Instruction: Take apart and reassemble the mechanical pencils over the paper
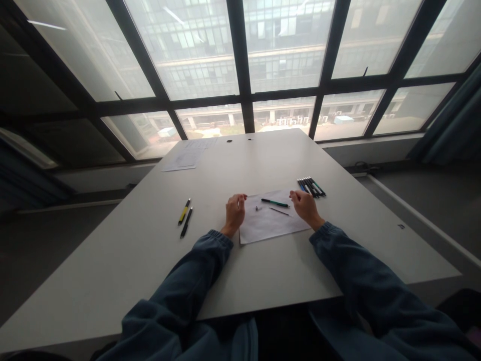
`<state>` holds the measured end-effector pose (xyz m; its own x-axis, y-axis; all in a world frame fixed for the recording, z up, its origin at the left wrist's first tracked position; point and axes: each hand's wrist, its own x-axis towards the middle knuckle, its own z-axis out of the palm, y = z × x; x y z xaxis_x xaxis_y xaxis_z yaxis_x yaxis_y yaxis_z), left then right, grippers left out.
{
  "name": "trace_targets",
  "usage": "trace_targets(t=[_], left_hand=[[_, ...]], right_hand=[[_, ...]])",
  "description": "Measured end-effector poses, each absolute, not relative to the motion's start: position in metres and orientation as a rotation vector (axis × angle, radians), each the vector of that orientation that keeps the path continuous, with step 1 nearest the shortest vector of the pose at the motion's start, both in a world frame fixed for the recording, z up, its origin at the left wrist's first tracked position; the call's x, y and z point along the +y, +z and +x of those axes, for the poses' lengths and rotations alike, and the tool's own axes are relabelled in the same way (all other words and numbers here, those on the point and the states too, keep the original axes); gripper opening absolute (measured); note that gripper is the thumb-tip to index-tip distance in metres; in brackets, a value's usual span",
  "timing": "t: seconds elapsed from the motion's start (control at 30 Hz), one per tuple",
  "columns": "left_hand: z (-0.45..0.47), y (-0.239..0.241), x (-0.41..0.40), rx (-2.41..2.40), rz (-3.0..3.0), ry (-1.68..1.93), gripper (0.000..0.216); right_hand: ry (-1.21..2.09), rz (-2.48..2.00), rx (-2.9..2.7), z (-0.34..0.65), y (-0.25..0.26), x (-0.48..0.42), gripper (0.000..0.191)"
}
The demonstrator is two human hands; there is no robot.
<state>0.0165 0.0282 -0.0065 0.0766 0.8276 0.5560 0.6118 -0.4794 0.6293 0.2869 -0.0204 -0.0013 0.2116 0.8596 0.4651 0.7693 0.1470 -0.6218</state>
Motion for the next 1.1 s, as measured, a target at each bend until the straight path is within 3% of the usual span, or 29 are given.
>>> trace_targets(t=[0.77, 0.97, 1.1], left_hand=[[0.012, -0.014, 0.036, 1.442, 1.992, 1.345, 0.031], [0.014, -0.011, 0.031, 1.432, 2.196, 1.296, 0.014], [0.019, -0.006, 0.020, 1.335, 2.473, 1.111, 0.017]], right_hand=[[0.180, -1.674, -1.523, 0.295, -0.006, -0.016, 0.041], [0.164, -1.654, -1.536, 0.293, -0.006, -0.017, 0.042], [0.136, -1.595, -1.646, 0.290, -0.005, -0.020, 0.032]])
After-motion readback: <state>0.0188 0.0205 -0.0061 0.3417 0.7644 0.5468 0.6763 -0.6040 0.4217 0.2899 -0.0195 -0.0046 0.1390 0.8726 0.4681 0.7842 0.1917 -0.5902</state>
